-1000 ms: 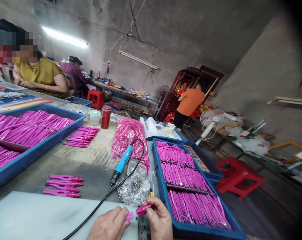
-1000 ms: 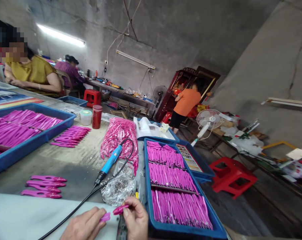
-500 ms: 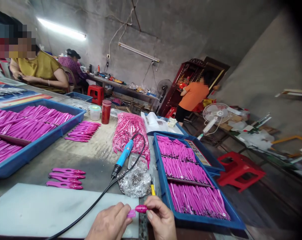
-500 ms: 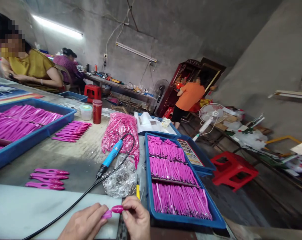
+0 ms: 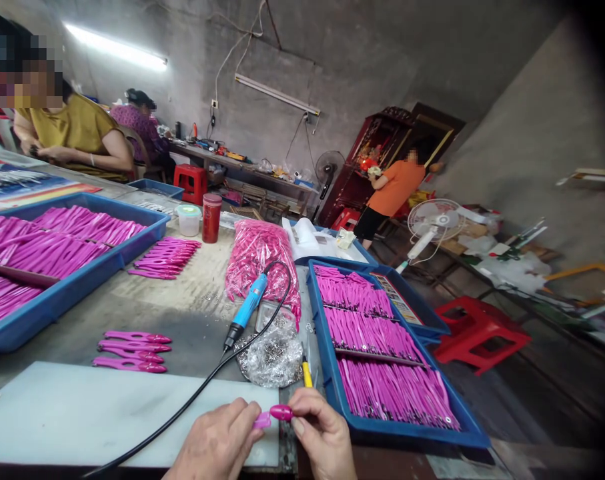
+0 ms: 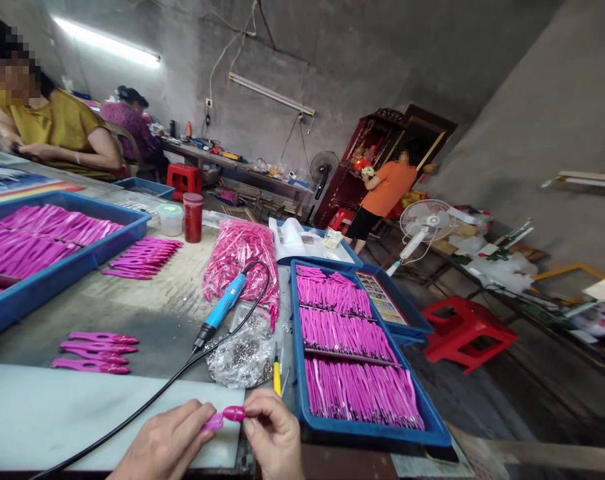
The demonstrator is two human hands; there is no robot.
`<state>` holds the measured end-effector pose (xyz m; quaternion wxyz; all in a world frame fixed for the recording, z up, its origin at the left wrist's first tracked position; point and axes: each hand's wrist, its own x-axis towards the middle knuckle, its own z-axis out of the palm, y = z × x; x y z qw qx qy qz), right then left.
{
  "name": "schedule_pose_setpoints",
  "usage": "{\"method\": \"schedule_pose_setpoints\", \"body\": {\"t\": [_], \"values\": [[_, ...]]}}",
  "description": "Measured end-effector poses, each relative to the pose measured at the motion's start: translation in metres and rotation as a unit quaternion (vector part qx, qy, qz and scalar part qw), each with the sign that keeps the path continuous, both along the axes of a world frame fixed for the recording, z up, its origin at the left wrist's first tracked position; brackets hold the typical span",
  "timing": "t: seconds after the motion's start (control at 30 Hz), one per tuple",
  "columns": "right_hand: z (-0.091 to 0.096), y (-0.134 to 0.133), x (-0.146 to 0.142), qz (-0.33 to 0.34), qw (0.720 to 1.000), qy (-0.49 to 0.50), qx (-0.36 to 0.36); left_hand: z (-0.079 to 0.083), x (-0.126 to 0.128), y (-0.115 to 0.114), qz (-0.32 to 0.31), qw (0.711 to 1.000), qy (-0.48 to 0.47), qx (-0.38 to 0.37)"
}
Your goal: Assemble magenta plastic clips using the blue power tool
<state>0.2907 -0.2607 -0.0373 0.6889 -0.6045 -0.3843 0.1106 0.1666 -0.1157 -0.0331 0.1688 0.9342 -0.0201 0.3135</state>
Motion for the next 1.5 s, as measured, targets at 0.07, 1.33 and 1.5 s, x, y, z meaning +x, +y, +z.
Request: {"method": "schedule_pose_setpoints", "body": {"t": [0.07, 1.33, 1.5], "values": [[-0.001, -0.001, 0.0, 0.002, 1.0, -0.004, -0.001, 0.001, 0.001, 0.0, 0.0, 1.0, -0.013, 0.0], [-0.001, -0.002, -0.002, 0.014, 0.997, 0.062, -0.053, 0.003, -0.006, 0.001, -0.009, 0.995, 0.097, -0.029], [-0.007, 0.0, -0.007, 0.013, 0.998, 0.047, -0.031, 0.006, -0.005, 0.0, -0.015, 0.993, 0.106, -0.042]]}}
